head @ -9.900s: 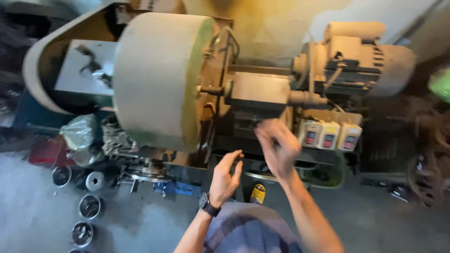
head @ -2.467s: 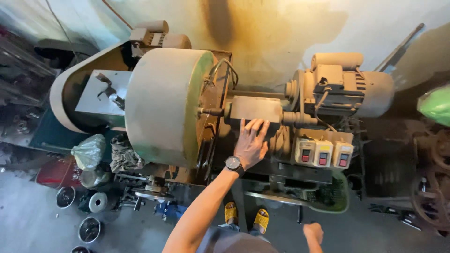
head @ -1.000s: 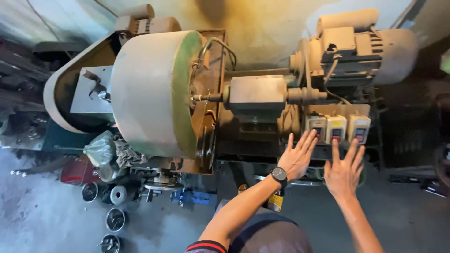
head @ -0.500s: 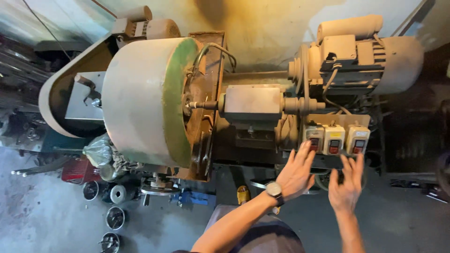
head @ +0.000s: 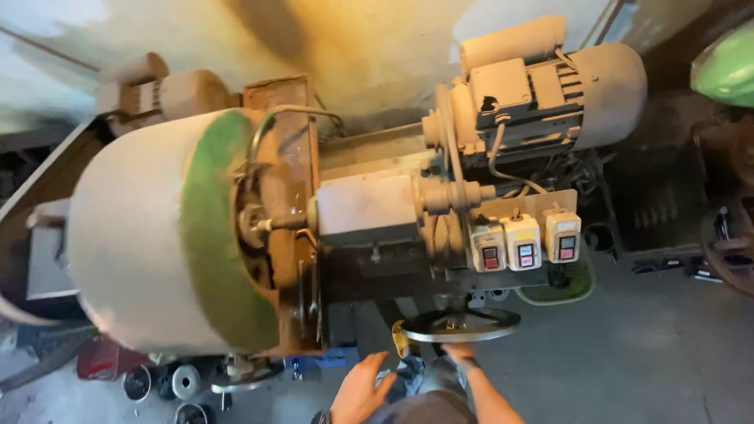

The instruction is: Operating a manual lathe to machine a metal workpiece.

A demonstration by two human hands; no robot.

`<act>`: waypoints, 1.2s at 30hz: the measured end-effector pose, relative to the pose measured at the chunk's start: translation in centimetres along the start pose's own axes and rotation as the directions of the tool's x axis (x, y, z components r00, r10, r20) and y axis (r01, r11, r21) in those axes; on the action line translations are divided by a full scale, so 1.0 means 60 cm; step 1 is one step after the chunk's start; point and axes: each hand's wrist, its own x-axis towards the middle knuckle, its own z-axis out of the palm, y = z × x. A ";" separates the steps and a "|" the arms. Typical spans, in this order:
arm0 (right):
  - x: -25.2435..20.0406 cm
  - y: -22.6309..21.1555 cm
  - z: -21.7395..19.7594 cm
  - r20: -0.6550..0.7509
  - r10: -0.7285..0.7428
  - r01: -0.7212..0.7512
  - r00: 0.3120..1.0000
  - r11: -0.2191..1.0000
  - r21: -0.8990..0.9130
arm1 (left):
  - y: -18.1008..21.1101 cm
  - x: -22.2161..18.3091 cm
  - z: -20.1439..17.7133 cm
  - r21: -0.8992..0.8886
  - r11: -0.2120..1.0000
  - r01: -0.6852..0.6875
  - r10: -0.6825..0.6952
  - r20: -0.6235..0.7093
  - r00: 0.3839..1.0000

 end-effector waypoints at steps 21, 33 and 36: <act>-0.108 0.135 -0.132 0.020 -0.040 0.040 0.999 0.999 0.027 | 0.067 0.103 0.021 -0.257 0.964 -0.074 0.076 -0.003 0.997; -0.208 -0.133 0.114 0.034 -0.823 0.758 0.567 0.506 -0.412 | 0.053 0.061 0.017 -0.332 0.941 -0.061 0.048 -0.047 0.998; -0.260 -0.157 -0.103 -0.029 -0.570 0.563 0.821 0.801 0.205 | 0.042 0.040 0.000 -0.322 0.936 -0.143 0.108 -0.126 0.986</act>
